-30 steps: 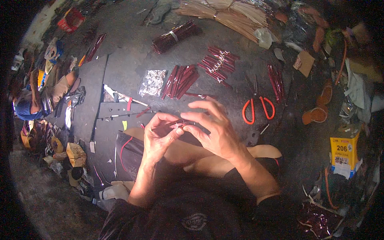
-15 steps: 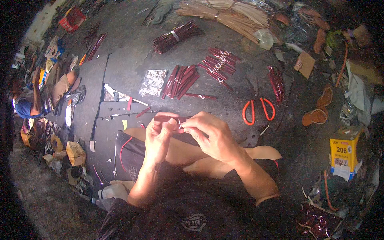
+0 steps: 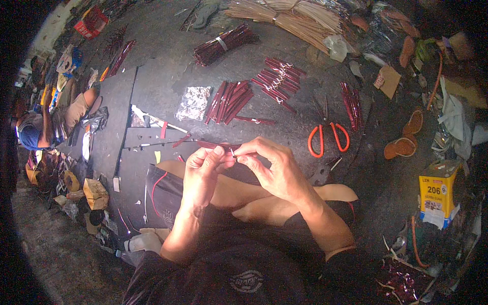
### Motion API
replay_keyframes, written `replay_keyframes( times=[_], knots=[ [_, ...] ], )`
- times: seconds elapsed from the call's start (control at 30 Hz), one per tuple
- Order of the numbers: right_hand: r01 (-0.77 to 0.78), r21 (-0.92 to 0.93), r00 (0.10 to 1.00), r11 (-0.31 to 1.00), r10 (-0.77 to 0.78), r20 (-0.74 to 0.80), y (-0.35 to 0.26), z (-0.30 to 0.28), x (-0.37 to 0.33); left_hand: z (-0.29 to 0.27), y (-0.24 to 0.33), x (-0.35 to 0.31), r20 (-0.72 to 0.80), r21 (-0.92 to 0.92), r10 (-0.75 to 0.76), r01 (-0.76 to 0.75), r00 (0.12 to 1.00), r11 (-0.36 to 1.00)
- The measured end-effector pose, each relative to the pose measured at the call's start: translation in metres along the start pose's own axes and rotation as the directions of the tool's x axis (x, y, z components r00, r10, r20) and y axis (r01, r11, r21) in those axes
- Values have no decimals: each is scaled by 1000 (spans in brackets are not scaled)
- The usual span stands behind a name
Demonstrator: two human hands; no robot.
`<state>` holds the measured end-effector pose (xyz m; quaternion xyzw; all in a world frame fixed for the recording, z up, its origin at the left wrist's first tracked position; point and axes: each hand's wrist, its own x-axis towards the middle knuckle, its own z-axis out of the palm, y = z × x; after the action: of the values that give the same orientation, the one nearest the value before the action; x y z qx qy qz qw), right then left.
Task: The person sits on the floor and repeatedly picks up red plastic strips, folds them, and cuts them into shorter pieces using red-handled scissors. The cut pieces are placed in a pile on the floor.
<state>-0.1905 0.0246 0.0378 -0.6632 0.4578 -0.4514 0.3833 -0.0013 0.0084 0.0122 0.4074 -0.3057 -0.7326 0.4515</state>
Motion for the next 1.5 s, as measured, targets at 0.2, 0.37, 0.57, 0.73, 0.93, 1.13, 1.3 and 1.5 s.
replay_keyframes(
  times=[0.2,0.37,0.57,0.73,0.93,1.13,1.3,1.5],
  knots=[
    [-23,-25,999,999,24,25,-2,-2,1,0,0,-3,5,174,64,-64,998,983],
    [-240,259,971,936,234,51,-3,1,-3,3,0,-8,54,238,174,-182,983,954],
    [-126,100,992,987,128,-17,-5,4,-1,8,4,-9,98,270,232,-250,968,930],
    [-77,3,993,997,77,-91,1,11,-4,11,0,-10,42,263,245,-247,969,933],
    [-409,485,899,773,431,70,7,12,-7,12,1,-11,64,357,304,-306,951,882],
    [-156,207,982,966,174,-72,6,17,-8,13,3,-11,82,397,360,-362,929,843],
    [-344,448,927,826,375,20,6,20,-10,6,-2,-8,164,562,502,-499,849,660],
    [-191,368,965,910,243,-100,12,28,-13,9,0,-8,175,575,531,-524,829,628]
  ],
)
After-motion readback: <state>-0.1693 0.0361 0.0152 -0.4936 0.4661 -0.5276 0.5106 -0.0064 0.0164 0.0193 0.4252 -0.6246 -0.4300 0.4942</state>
